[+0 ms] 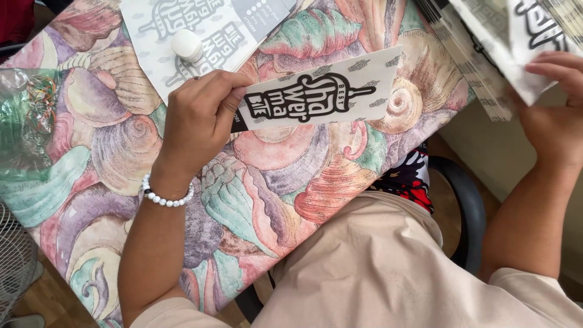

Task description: Peeling stickers from their backing and applying them to a surface

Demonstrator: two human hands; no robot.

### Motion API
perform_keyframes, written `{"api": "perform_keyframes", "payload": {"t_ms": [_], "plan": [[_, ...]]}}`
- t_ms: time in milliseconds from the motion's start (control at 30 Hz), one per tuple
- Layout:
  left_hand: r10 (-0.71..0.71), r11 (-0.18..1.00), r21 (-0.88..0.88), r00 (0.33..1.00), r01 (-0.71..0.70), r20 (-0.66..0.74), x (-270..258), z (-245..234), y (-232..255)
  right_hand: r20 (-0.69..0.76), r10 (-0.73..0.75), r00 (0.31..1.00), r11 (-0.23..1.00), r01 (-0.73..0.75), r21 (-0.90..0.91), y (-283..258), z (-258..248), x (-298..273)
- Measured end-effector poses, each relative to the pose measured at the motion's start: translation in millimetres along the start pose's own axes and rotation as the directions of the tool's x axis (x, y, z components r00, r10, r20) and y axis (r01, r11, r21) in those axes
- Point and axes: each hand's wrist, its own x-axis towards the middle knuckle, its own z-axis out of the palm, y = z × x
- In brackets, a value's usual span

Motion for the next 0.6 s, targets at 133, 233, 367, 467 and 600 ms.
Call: {"api": "perform_keyframes", "payload": {"t_ms": [133,233,367,467,600], "plan": [[0.041,0.998,-0.046,0.999,-0.041,0.004,8.1,2.5,0.9,0.05,0.139,0.989,0.987,-0.142,0.074,35.0,-9.8,-32.1],[0.078,0.994,-0.075,0.997,-0.078,0.007,16.1,5.7,5.4,0.042,0.236,0.971,0.972,-0.236,0.002,45.9,-9.7,-30.6],[0.121,0.989,-0.087,0.993,-0.121,-0.004,25.8,10.1,11.4,0.224,0.004,0.975,0.929,0.08,-0.361,4.2,-1.4,39.5],[0.128,0.987,-0.103,0.992,-0.127,0.003,28.4,11.2,13.6,0.237,0.01,0.971,0.915,0.087,-0.394,5.8,8.0,29.7],[0.128,0.981,-0.146,0.992,-0.125,0.008,28.9,11.9,14.1,0.246,0.046,0.968,0.944,0.038,-0.328,3.1,5.6,26.1]]}}
